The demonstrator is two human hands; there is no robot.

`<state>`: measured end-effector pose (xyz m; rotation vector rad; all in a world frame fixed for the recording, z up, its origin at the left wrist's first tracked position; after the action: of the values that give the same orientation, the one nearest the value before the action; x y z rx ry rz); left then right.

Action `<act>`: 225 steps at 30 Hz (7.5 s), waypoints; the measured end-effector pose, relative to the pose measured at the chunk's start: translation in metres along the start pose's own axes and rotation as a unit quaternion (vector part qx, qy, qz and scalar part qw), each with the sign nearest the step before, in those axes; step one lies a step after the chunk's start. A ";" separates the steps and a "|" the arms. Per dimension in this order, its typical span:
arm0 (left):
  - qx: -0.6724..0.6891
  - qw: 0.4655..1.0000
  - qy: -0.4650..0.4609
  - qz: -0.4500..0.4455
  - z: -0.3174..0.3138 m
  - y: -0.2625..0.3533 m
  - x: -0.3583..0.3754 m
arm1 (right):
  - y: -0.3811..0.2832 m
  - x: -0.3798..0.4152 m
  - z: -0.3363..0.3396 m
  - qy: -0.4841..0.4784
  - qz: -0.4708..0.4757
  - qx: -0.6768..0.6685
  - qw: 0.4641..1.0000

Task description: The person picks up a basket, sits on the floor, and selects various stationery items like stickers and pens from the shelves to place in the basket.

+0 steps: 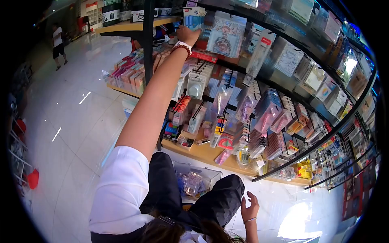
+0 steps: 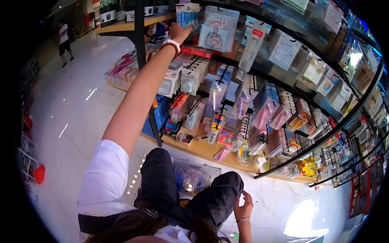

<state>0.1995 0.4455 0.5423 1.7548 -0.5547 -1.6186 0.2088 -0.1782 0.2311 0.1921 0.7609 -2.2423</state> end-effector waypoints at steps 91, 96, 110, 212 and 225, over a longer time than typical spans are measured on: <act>-0.147 0.695 -0.484 0.511 0.210 -0.271 0.730 | 0.104 0.090 -0.505 -0.393 -0.373 -0.177 0.822; 0.116 0.834 -0.457 0.286 0.176 -0.141 0.660 | 0.041 0.073 -0.401 -0.412 -0.311 -0.132 0.846; 0.169 0.443 -0.861 -0.184 0.169 0.135 0.617 | 0.043 0.060 -0.397 -0.404 -0.334 0.017 0.851; 0.362 0.857 -0.355 0.086 0.218 0.029 0.171 | -0.442 -0.479 -0.079 -0.119 0.110 -0.537 0.828; 0.414 0.907 -0.059 -0.059 0.224 0.027 0.149 | -0.452 -0.337 -0.013 -0.170 0.319 -0.398 0.843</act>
<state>0.0042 0.2787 0.4584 2.3134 -1.3709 -1.7046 0.1310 0.2808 0.5493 -0.3136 1.1496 -1.1553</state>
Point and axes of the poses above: each hand's wrist, its own x-axis away from the middle knuckle, its own z-axis out of the back of the hand, y = z × x, the point moved 3 cm from there along -x, towards the middle knuckle, and after that the axes turned 13 degrees about x, right-handed, at the moved point
